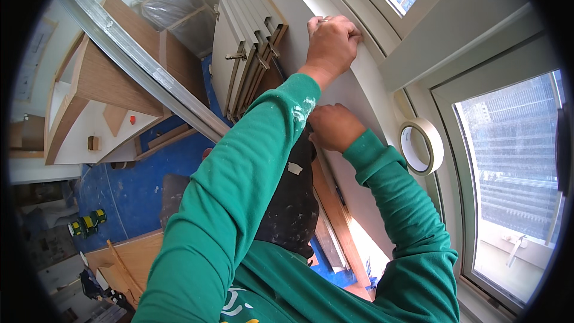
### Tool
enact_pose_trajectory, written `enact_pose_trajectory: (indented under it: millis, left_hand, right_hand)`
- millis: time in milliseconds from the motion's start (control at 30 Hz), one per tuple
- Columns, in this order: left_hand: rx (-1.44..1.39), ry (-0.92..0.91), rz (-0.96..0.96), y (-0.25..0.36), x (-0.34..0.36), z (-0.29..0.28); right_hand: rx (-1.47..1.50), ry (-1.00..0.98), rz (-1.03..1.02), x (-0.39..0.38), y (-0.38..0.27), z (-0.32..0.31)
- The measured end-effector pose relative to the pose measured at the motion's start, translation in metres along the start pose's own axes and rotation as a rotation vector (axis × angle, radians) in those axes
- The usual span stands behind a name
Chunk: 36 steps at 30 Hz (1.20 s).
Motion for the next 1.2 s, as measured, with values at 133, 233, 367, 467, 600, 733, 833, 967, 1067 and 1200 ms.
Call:
enact_pose_trajectory:
  millis: [133, 233, 367, 467, 600, 733, 833, 967, 1067, 1200]
  left_hand:
    - [0.005, -0.063, -0.083, -0.009, 0.007, 0.003]
    - [0.009, -0.031, -0.066, -0.005, 0.003, 0.003]
    - [0.006, 0.014, 0.001, 0.001, 0.000, -0.001]
    - [-0.018, -0.011, -0.070, -0.009, 0.005, 0.002]
    - [-0.009, 0.003, -0.026, -0.003, 0.001, 0.000]
    - [-0.008, 0.025, 0.038, 0.006, -0.006, -0.001]
    - [-0.029, 0.040, -0.097, -0.017, 0.004, 0.000]
    - [0.050, 0.084, -0.105, -0.020, 0.007, 0.000]
    - [0.003, 0.050, -0.136, -0.012, 0.000, 0.008]
    - [0.031, 0.119, -0.065, -0.004, -0.002, 0.004]
  right_hand:
    - [0.050, -0.094, 0.008, 0.000, 0.002, 0.002]
    - [0.015, -0.137, 0.034, 0.002, 0.002, 0.004]
    - [0.004, -0.117, 0.011, 0.002, -0.001, -0.001]
    - [0.015, -0.158, 0.047, 0.001, 0.001, 0.003]
    - [-0.011, -0.131, 0.011, 0.001, -0.001, 0.000]
    - [0.000, -0.111, 0.023, -0.001, 0.000, 0.001]
    - [0.029, -0.096, 0.004, 0.001, -0.003, 0.001]
    - [0.037, -0.122, 0.005, 0.001, -0.002, 0.003]
    - [0.009, -0.156, 0.025, -0.004, 0.001, 0.000]
    - [0.004, -0.200, 0.033, -0.003, 0.002, 0.000]
Point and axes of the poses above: each hand's wrist, its own x-axis towards the middle knuckle, its own z-axis out of the palm, y = z × x, the point moved 8 cm from there along x, towards the middle knuckle, and after that the axes turned 14 degrees about y, right-handed, at the moved point
